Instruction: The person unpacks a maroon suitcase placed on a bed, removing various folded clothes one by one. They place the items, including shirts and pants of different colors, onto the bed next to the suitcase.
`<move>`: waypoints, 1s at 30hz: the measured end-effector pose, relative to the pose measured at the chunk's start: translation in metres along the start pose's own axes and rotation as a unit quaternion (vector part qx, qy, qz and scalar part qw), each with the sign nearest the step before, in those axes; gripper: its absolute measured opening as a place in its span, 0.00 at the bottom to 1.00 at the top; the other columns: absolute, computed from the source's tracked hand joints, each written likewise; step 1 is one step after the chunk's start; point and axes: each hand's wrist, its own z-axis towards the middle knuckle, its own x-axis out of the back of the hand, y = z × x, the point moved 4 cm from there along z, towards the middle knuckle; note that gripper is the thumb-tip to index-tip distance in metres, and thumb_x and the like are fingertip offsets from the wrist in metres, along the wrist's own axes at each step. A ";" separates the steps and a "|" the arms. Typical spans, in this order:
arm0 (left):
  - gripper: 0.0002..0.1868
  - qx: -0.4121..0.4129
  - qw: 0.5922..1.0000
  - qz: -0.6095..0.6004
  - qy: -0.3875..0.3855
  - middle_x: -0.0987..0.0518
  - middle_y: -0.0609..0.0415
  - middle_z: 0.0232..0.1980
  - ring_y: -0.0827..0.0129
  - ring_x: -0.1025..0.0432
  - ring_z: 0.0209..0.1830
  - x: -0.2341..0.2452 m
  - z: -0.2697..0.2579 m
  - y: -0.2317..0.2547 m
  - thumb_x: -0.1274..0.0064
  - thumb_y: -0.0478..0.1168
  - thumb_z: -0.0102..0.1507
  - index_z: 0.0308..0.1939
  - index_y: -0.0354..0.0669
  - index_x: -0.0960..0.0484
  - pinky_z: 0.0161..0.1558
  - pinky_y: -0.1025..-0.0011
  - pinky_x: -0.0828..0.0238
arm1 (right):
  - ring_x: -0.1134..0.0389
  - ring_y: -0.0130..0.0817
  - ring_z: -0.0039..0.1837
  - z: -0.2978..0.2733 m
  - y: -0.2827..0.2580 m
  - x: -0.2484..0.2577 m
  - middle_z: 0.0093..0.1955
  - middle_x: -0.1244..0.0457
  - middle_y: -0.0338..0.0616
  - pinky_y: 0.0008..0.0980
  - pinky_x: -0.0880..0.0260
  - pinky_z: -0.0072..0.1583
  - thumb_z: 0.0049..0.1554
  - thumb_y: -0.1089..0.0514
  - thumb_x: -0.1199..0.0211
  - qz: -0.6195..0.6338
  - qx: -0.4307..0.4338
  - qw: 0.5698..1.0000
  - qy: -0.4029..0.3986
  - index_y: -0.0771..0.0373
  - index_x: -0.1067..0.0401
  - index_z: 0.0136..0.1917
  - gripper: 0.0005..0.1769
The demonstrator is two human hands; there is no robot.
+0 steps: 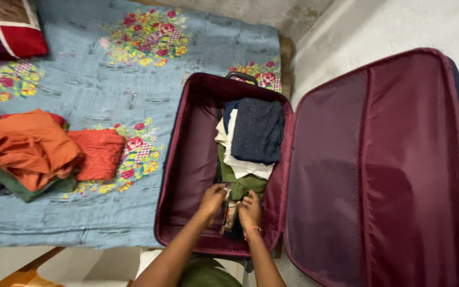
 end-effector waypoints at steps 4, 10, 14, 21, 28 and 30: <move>0.18 0.133 0.991 -0.033 -0.010 0.27 0.54 0.30 0.69 0.36 0.22 -0.024 -0.004 -0.046 0.49 0.45 0.66 0.56 0.43 0.18 0.24 0.67 0.38 | 0.37 0.42 0.72 0.004 0.036 0.027 0.71 0.39 0.51 0.37 0.38 0.71 0.51 0.62 0.32 -0.099 -0.047 0.994 0.015 0.59 0.43 0.77 0.43; 0.15 0.194 0.978 -0.075 -0.018 0.29 0.54 0.29 0.70 0.37 0.19 -0.040 -0.003 -0.104 0.49 0.42 0.65 0.53 0.41 0.21 0.19 0.68 0.42 | 0.46 0.46 0.80 -0.002 0.057 0.044 0.79 0.47 0.52 0.37 0.47 0.77 0.48 0.57 0.28 -0.210 -0.089 0.974 -0.006 0.57 0.48 0.80 0.51; 0.16 0.227 0.973 -0.044 -0.002 0.25 0.55 0.32 0.68 0.35 0.24 -0.036 -0.004 -0.123 0.49 0.42 0.63 0.54 0.43 0.20 0.26 0.67 0.40 | 0.45 0.48 0.79 -0.003 0.061 0.044 0.79 0.47 0.53 0.39 0.46 0.76 0.49 0.55 0.27 -0.225 -0.145 0.963 -0.030 0.54 0.51 0.81 0.53; 0.21 0.197 0.980 -0.035 0.001 0.17 0.51 0.42 0.66 0.26 0.37 -0.038 -0.005 -0.131 0.46 0.39 0.61 0.57 0.38 0.18 0.41 0.67 0.29 | 0.38 0.53 0.74 0.005 0.070 0.044 0.74 0.41 0.58 0.42 0.38 0.72 0.49 0.54 0.28 -0.260 -0.180 0.947 -0.052 0.48 0.55 0.83 0.56; 0.21 0.196 0.980 -0.014 0.018 0.19 0.45 0.38 0.64 0.28 0.28 -0.043 -0.002 -0.125 0.43 0.37 0.57 0.55 0.38 0.21 0.30 0.65 0.32 | 0.32 0.53 0.66 0.023 0.082 0.039 0.71 0.39 0.56 0.51 0.31 0.65 0.47 0.63 0.29 -0.103 -0.191 0.974 -0.066 0.48 0.58 0.83 0.59; 0.22 0.219 0.974 0.054 0.026 0.19 0.45 0.37 0.64 0.29 0.26 -0.041 -0.001 -0.121 0.44 0.38 0.58 0.57 0.41 0.24 0.27 0.64 0.35 | 0.28 0.51 0.62 0.022 0.089 0.035 0.70 0.36 0.52 0.54 0.28 0.63 0.49 0.63 0.32 -0.043 -0.278 0.955 -0.090 0.42 0.63 0.84 0.60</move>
